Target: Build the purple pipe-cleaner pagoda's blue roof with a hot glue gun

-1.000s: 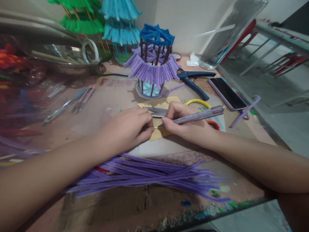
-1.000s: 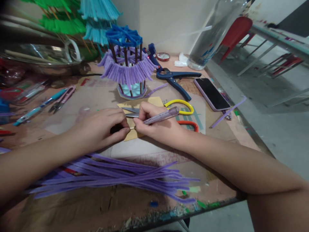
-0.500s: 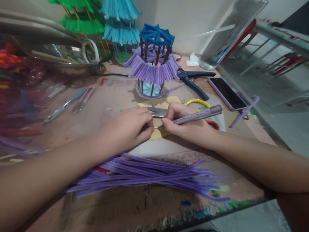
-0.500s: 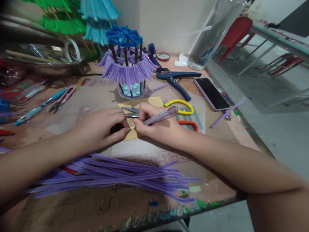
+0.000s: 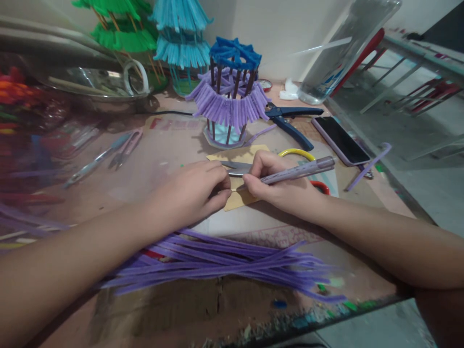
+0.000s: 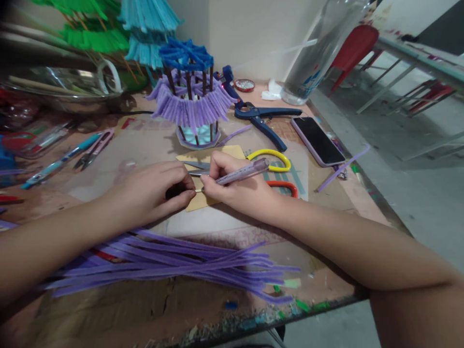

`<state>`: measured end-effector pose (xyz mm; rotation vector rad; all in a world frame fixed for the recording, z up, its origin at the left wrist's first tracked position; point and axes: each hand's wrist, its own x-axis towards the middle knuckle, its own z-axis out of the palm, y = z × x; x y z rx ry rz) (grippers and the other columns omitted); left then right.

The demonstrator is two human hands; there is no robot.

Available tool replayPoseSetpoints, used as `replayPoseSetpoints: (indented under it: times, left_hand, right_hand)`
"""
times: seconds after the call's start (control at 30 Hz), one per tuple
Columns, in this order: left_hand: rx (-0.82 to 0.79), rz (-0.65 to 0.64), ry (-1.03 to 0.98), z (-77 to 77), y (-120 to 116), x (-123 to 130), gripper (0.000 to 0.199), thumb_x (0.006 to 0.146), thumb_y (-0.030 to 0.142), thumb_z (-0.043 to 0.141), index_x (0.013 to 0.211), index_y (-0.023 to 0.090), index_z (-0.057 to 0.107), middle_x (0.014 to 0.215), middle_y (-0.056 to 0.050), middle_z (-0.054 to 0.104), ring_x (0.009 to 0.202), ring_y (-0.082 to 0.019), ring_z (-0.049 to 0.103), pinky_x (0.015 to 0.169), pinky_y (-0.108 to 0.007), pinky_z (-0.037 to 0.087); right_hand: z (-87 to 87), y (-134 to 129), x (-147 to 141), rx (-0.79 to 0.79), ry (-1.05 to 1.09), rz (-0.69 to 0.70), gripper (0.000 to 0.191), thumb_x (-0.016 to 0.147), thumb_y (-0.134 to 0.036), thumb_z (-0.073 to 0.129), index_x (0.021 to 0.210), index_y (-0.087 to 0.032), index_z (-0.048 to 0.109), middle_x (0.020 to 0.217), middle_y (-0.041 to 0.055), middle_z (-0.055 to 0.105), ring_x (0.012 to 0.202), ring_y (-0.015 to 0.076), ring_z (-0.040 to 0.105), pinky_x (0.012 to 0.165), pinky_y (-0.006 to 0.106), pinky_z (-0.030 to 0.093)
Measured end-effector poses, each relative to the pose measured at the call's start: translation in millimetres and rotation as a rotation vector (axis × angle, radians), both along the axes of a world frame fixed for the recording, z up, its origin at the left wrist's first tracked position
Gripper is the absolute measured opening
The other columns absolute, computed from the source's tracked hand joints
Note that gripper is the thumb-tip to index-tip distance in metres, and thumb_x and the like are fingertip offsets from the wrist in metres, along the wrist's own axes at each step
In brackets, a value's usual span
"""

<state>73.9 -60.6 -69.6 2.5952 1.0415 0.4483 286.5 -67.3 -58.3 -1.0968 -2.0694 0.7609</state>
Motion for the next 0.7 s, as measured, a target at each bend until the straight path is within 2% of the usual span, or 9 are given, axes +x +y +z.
replayPoseSetpoints:
  times: [0.7]
  left_hand:
    - [0.000,0.010,0.023,1.0,0.3,0.6,0.009,0.087,0.023,0.055,0.081,0.019,0.060,0.081,-0.003,0.062,0.078,-0.019,0.058,0.068,-0.030,0.040]
  right_hand:
    - [0.2,-0.5,-0.2,-0.037,-0.024,-0.014,0.025,0.084,-0.025,0.062,0.067,-0.021,0.044,0.059,-0.0059,0.048,0.052,0.0085,0.039,0.052,0.025,0.028]
